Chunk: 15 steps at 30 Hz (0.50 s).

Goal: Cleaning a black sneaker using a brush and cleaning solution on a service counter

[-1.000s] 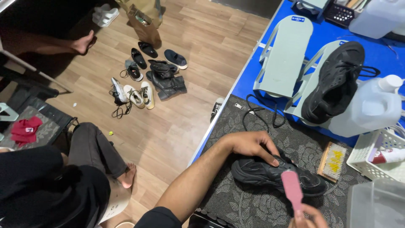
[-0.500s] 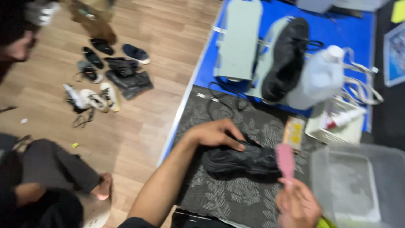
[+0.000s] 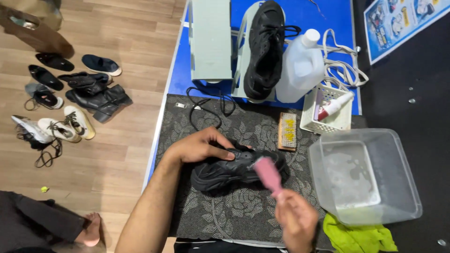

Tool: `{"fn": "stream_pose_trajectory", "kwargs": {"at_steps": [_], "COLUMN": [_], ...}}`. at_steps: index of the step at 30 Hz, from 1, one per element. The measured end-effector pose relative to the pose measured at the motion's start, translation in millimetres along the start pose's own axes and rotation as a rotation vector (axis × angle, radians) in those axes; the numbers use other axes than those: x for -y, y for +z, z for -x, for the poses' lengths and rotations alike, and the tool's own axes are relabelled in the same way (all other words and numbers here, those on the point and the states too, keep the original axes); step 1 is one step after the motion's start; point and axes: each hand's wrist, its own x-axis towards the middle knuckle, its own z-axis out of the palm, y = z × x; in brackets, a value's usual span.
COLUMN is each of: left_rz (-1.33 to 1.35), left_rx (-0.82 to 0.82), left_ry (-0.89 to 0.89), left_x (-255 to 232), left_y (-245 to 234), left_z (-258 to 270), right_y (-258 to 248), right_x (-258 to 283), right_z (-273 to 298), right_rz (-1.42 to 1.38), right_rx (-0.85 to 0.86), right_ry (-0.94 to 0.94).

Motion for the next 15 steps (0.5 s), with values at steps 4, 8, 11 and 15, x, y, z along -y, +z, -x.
{"fn": "stream_pose_trajectory", "kwargs": {"at_steps": [4,8,11,15], "left_rz": [-0.01,-0.044,-0.034,-0.021], "left_rx": [-0.036,-0.026,-0.068,-0.045], "left_ry": [-0.051,-0.039,-0.074,-0.055], "left_x": [4,0,0,2], "left_y": [0,-2,-2,-2], "left_z": [0,-1,0,-1], "right_y": [-6,5,-6,4], "right_x": [-11,5,-6,-1], "right_z": [6,13,5,17], "right_rz": [-0.056,0.189,-0.159,0.146], "right_rx": [-0.014,0.027,-0.031,0.059], "right_ry": [0.055,0.014,0.018,0.006]}}
